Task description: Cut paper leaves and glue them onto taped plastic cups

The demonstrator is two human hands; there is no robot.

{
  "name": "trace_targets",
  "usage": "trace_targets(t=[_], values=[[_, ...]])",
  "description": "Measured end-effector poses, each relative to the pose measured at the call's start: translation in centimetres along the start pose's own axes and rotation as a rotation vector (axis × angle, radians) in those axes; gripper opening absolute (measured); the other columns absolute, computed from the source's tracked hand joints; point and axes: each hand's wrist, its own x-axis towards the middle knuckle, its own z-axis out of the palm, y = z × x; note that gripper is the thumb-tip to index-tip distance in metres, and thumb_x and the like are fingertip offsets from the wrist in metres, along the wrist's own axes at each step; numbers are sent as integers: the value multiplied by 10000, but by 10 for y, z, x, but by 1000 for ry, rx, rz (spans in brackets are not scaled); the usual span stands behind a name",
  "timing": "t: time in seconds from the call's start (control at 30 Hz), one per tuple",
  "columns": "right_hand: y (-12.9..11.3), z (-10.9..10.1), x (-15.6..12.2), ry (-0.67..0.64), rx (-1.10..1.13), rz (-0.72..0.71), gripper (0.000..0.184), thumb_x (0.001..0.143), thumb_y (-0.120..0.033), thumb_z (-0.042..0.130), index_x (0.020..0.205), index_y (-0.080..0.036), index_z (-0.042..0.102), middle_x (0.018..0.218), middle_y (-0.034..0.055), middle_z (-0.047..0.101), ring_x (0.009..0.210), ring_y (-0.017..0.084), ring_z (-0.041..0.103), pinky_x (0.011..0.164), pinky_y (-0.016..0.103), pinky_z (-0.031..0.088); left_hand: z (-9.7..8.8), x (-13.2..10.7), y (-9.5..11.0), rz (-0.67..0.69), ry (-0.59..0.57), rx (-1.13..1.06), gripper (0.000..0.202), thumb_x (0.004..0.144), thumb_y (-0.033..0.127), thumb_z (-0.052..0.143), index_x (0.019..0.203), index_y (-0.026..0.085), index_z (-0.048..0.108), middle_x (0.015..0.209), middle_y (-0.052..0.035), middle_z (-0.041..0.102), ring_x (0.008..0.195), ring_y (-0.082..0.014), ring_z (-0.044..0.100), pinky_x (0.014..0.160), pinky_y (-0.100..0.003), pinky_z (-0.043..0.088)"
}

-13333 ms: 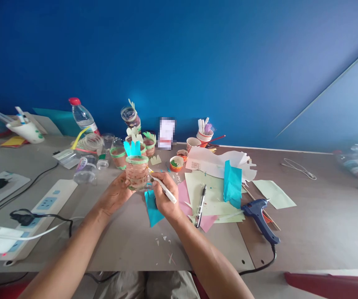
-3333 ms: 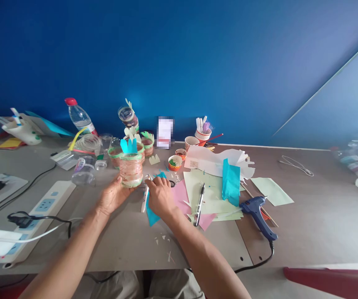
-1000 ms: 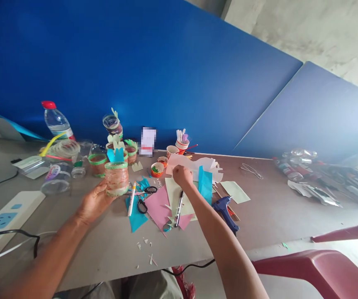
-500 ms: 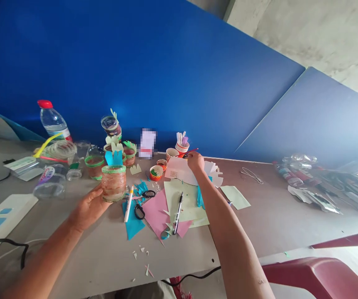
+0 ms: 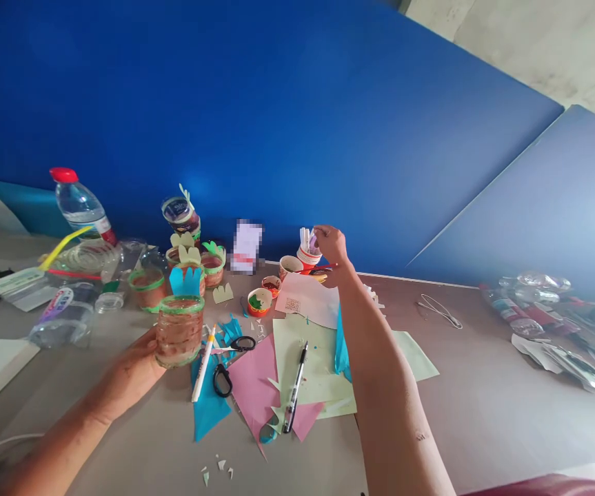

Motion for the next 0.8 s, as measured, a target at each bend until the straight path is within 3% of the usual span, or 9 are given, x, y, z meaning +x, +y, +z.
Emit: trace_targets(t=[0.2, 0.37, 0.57, 0.8], values=[[-5, 0, 12, -182, -288, -81, 457, 856, -221, 481, 1297, -214, 603, 998, 103, 734, 871, 238, 661, 764, 315, 462, 3, -1, -2, -108, 56, -34, 503, 832, 393, 605, 1299, 214, 557, 1404, -110, 541, 1348, -360, 410, 1112, -514, 323], [-7, 0, 10, -249, -456, -105, 477, 890, -241, 455, 1362, -211, 520, 955, 126, 727, 854, 255, 665, 722, 324, 454, 7, -3, 0, -123, 100, 21, 553, 806, 409, 642, 1315, 221, 533, 1407, -116, 536, 1344, -362, 414, 1102, -516, 326], [-14, -7, 13, -236, -558, -90, 405, 879, -326, 476, 1255, -210, 571, 943, 123, 718, 865, 272, 661, 709, 337, 464, 1, -1, -4, -80, 157, 61, 530, 779, 428, 659, 1257, 219, 566, 1366, -108, 576, 1302, -338, 473, 1064, -457, 381], [-13, -6, 27, -191, -539, 57, 297, 769, -261, 589, 1048, -191, 664, 944, 115, 708, 809, 245, 649, 637, 297, 449, -2, -2, -3, -30, 219, 303, 528, 775, 418, 671, 1240, 218, 521, 1310, -116, 605, 1239, -318, 530, 1019, -437, 418]])
